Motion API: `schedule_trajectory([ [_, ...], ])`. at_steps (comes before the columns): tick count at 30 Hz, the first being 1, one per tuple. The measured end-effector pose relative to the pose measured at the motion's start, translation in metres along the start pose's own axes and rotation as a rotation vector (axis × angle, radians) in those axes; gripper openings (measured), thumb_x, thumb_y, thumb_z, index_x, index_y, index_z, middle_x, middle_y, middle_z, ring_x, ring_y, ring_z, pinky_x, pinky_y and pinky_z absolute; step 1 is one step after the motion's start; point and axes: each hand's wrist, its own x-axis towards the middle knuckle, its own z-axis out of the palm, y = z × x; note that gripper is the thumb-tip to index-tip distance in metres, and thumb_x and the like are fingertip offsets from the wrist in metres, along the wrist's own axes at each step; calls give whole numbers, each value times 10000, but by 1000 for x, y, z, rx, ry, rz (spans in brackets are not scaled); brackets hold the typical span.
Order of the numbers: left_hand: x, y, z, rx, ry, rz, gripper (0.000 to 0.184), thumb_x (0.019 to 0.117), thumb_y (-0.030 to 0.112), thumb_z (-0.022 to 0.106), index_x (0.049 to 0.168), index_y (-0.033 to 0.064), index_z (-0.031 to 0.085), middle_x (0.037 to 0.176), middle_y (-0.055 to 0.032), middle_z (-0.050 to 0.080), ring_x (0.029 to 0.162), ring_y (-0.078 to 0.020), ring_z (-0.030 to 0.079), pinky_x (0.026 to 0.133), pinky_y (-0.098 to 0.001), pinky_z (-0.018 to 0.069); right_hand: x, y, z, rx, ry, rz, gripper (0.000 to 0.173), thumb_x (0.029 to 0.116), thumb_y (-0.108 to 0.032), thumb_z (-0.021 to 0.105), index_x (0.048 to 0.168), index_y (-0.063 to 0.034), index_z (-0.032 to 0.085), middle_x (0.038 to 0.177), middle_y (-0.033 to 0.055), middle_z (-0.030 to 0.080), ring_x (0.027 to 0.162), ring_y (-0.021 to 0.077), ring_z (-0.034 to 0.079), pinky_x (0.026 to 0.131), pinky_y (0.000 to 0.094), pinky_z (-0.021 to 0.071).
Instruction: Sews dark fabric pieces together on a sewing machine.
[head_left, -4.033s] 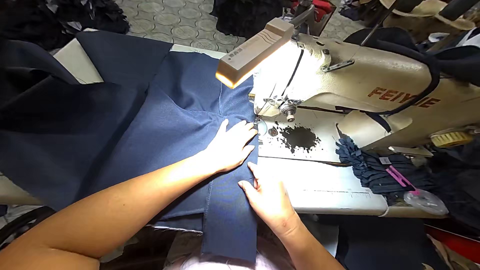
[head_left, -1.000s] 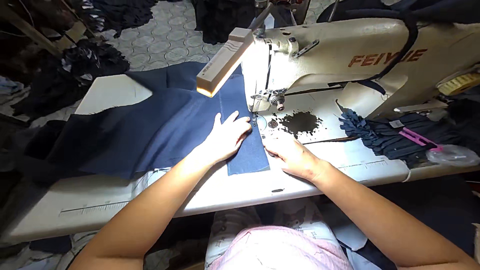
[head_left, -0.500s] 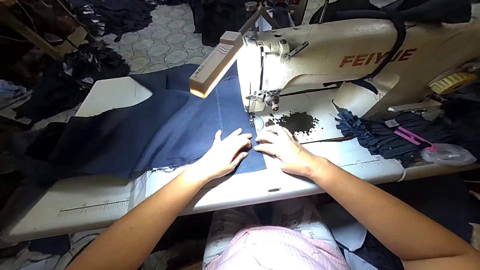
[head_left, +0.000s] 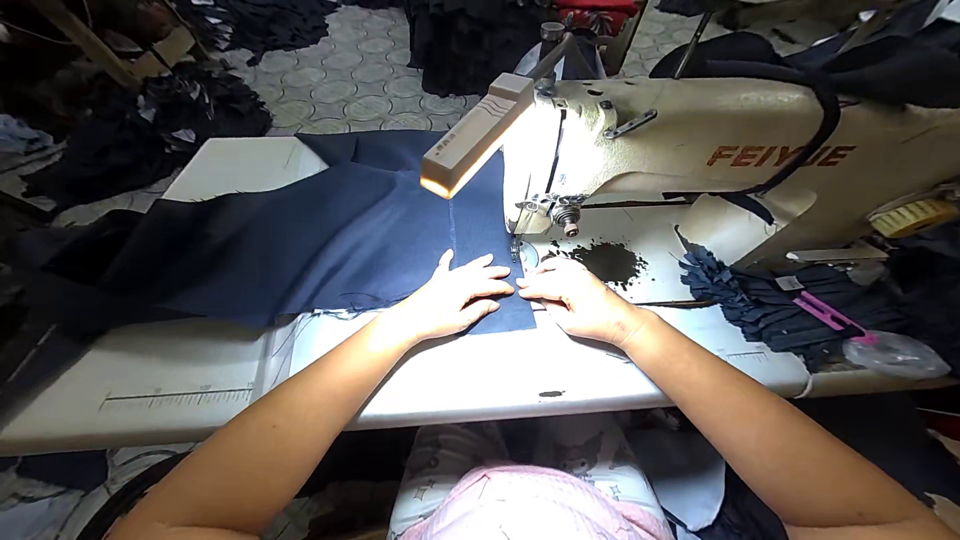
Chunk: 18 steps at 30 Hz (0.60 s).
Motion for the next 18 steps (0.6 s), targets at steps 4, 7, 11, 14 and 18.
schedule_trajectory([
  [4,10,-14,-5,-12,-11,13,383,1052,334,491,1346,187,688,1505,-24,571,1512,-307,371,1134,-804,87,7,9,8,-52,35,5,358,896,-36,525,1142,-70,783,1247,90,731,1193,306,653,1084,531,441],
  [7,19,-27,-10,-11,-11,16,389,1057,342,483,1351,188,685,1514,-27,564,1511,-317,372,1138,-803,91,10,5,10,-85,24,52,378,916,-56,508,1209,-55,747,1277,109,704,1234,315,618,1081,522,444],
  [11,29,-37,-13,-33,-2,2,368,1045,298,514,1338,172,696,1510,-41,567,1510,-327,370,1136,-806,74,9,2,9,-143,28,69,383,931,-105,516,1244,-61,733,1262,118,685,1255,328,587,1089,518,437],
  [14,35,-46,-14,-19,-7,13,376,1053,326,497,1344,184,688,1511,-30,566,1509,-323,374,1131,-813,78,10,0,8,-156,-7,123,398,929,-90,536,1285,-70,711,1293,131,666,1297,352,552,1103,551,414],
  [18,49,-59,-22,-10,6,5,351,1042,280,532,1325,163,703,1477,-60,596,1495,-346,395,1116,-823,101,11,-2,9,-164,-26,179,427,933,-91,514,1323,-73,686,1344,142,637,1338,351,527,1134,547,388],
])
